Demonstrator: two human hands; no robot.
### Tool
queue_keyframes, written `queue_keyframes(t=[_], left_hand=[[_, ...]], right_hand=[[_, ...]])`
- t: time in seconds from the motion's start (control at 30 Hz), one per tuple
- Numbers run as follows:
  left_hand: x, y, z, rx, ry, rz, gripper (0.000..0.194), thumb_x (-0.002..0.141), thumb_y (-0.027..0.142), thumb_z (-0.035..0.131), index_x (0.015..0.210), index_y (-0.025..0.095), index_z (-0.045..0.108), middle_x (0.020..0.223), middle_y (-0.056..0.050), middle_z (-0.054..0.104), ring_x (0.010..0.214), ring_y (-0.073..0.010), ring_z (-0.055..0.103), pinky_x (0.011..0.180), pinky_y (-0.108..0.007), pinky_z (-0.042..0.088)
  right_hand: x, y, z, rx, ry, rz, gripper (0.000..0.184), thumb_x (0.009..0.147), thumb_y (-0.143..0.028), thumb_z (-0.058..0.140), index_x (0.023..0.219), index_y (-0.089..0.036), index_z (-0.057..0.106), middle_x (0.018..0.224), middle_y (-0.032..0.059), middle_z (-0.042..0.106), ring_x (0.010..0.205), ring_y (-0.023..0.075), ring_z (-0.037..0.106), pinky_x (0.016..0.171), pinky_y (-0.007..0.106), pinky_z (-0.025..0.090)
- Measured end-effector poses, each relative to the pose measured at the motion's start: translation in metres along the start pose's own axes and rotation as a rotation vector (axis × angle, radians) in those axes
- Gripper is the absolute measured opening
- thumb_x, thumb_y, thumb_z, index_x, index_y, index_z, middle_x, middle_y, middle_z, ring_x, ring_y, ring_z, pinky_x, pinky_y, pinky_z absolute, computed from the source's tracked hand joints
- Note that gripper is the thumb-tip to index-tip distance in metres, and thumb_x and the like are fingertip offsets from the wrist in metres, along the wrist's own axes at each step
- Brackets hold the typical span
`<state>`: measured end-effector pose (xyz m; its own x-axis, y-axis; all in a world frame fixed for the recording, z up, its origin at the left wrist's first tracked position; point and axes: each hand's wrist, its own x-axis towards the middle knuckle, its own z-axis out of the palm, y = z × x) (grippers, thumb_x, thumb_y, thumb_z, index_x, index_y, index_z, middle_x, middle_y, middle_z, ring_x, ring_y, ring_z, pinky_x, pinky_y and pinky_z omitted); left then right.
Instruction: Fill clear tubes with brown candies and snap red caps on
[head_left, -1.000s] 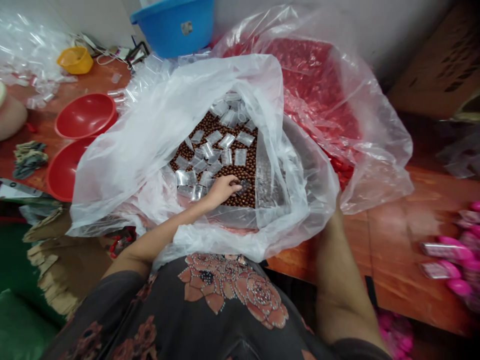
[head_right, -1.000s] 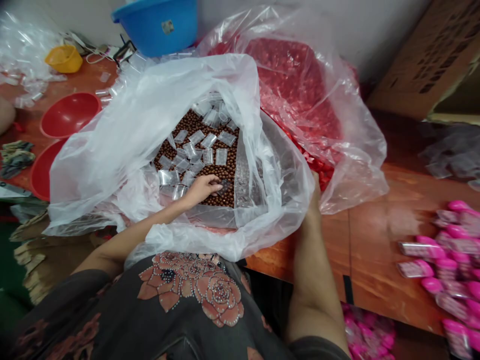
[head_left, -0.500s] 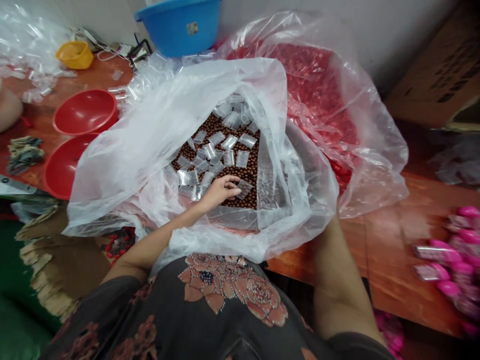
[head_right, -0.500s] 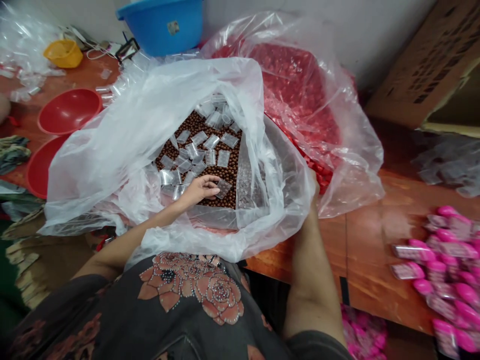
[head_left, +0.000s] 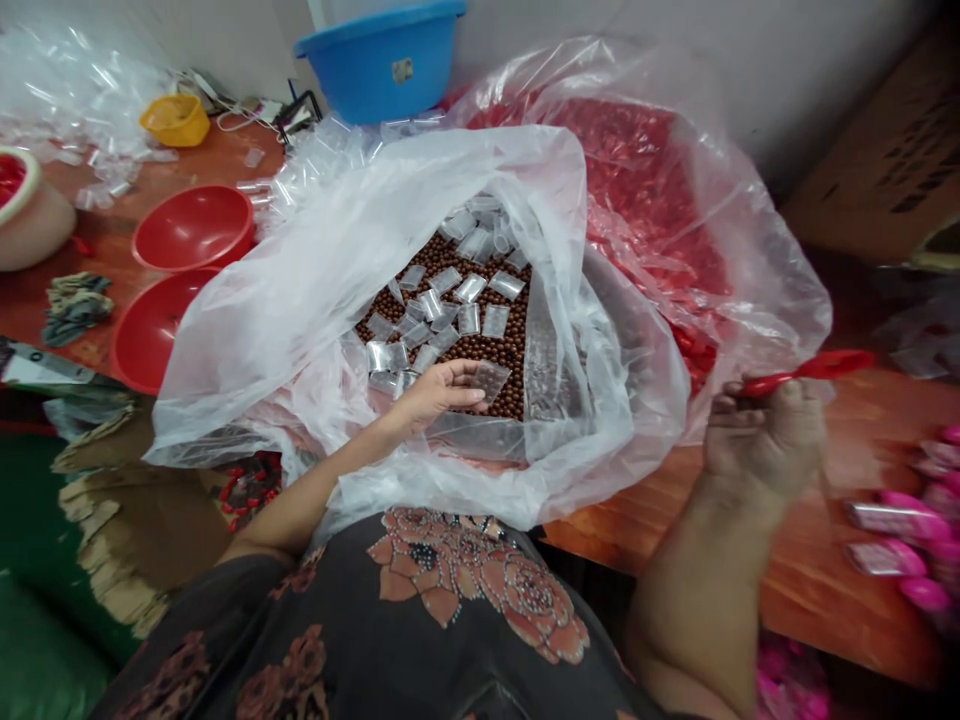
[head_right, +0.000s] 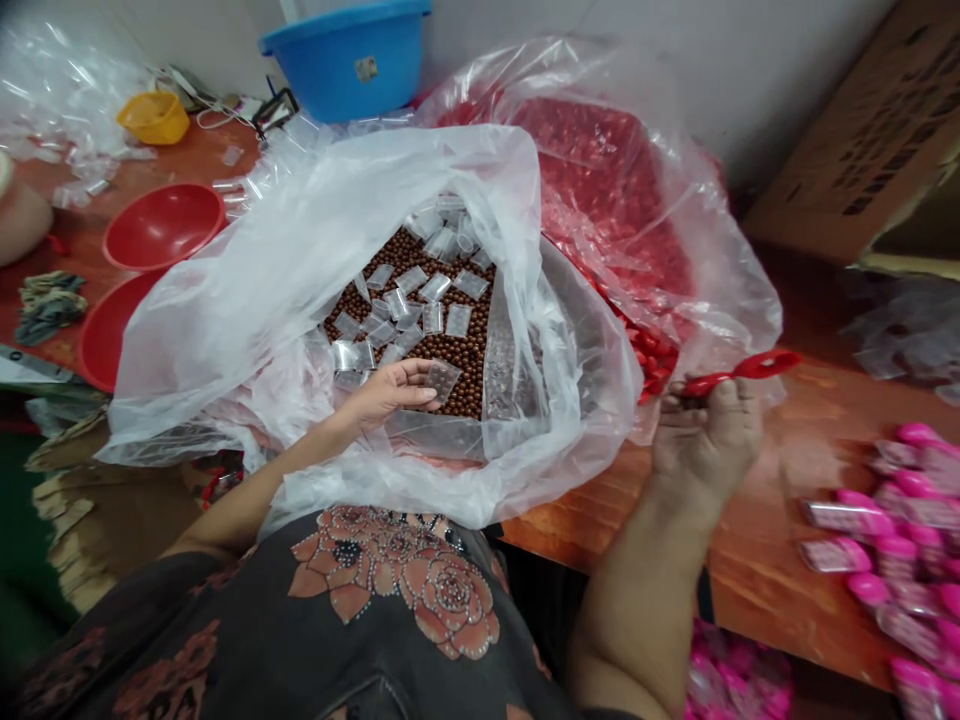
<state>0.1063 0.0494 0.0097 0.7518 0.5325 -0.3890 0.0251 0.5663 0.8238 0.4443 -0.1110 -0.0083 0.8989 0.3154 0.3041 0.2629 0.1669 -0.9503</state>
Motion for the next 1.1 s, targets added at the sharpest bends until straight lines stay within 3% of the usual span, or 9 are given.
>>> queue_keyframes(t=[0.07,0.13,0.27,0.37,0.53,0.67,0.8,0.9,1.1], left_hand=[[-0.002,-0.001,0.002,0.013,-0.026,0.022,0.040,0.072,0.011,0.073,0.112,0.015,0.067,0.109,-0.010,0.069,0.088,-0.0145,0.065,0.076,-0.029,0.057],[-0.006,-0.001,0.006,0.022,-0.037,0.036,0.040,0.072,0.015,0.074,0.112,0.015,0.067,0.112,-0.010,0.068,0.092,-0.0158,0.064,0.076,-0.030,0.057],[-0.016,0.002,0.012,0.062,-0.034,0.070,0.040,0.074,0.025,0.074,0.112,0.015,0.067,0.114,-0.010,0.068,0.093,-0.0161,0.064,0.080,-0.032,0.056],[-0.022,0.002,0.012,0.104,-0.036,0.108,0.041,0.075,0.030,0.074,0.112,0.015,0.067,0.113,-0.010,0.068,0.095,-0.0166,0.064,0.084,-0.034,0.055],[-0.025,-0.003,0.006,0.097,-0.042,0.145,0.039,0.075,0.029,0.075,0.110,0.015,0.068,0.113,-0.009,0.068,0.093,-0.0158,0.065,0.088,-0.035,0.053],[-0.027,-0.006,0.004,0.123,-0.039,0.164,0.039,0.076,0.030,0.074,0.111,0.016,0.068,0.114,-0.010,0.068,0.096,-0.0171,0.065,0.087,-0.034,0.053],[-0.028,-0.006,0.004,0.106,-0.046,0.151,0.039,0.075,0.032,0.075,0.111,0.017,0.069,0.114,-0.010,0.069,0.096,-0.0168,0.064,0.086,-0.034,0.054],[-0.028,-0.007,0.003,0.098,-0.018,0.141,0.042,0.074,0.033,0.076,0.112,0.017,0.069,0.109,-0.009,0.069,0.088,-0.0145,0.064,0.082,-0.033,0.055],[-0.026,-0.009,0.001,0.142,0.035,0.155,0.042,0.075,0.034,0.075,0.114,0.017,0.069,0.109,-0.009,0.070,0.086,-0.0138,0.064,0.082,-0.031,0.055]], right_hand=[[-0.022,-0.030,0.005,0.133,-0.176,0.069,0.042,0.064,-0.035,0.075,0.106,-0.033,0.068,0.077,0.0028,0.060,0.062,0.0138,0.056,0.055,0.033,0.041],[-0.051,-0.058,0.020,0.130,-0.376,0.181,0.057,0.067,-0.032,0.073,0.123,-0.035,0.061,0.084,0.0039,0.064,0.068,0.0154,0.059,0.056,0.032,0.044],[-0.103,-0.082,0.063,0.071,-0.791,0.444,0.048,0.082,-0.037,0.062,0.129,-0.031,0.057,0.094,0.0043,0.066,0.070,0.0129,0.058,0.057,0.029,0.047],[-0.124,-0.078,0.085,0.060,-0.925,0.476,0.045,0.086,-0.042,0.060,0.129,-0.028,0.059,0.087,0.0018,0.065,0.066,0.0102,0.053,0.057,0.026,0.046],[-0.137,-0.071,0.097,-0.094,-0.980,0.275,0.037,0.088,-0.045,0.060,0.120,-0.027,0.066,0.088,0.0010,0.065,0.067,0.0094,0.053,0.060,0.025,0.047],[-0.142,-0.070,0.098,-0.205,-0.906,0.050,0.034,0.092,-0.037,0.055,0.124,-0.029,0.064,0.097,0.0026,0.067,0.076,0.0111,0.060,0.071,0.029,0.053],[-0.144,-0.062,0.097,-0.232,-0.817,-0.305,0.039,0.093,-0.021,0.054,0.130,-0.033,0.059,0.117,0.0027,0.067,0.105,0.0149,0.063,0.092,0.035,0.053],[-0.144,-0.055,0.096,-0.257,-0.853,-0.523,0.050,0.092,-0.012,0.051,0.135,-0.037,0.053,0.126,0.0024,0.064,0.113,0.0156,0.062,0.095,0.037,0.053],[-0.145,-0.054,0.091,-0.207,-0.861,-0.629,0.057,0.090,-0.006,0.050,0.138,-0.038,0.050,0.131,0.0021,0.062,0.111,0.0156,0.063,0.090,0.037,0.054]])
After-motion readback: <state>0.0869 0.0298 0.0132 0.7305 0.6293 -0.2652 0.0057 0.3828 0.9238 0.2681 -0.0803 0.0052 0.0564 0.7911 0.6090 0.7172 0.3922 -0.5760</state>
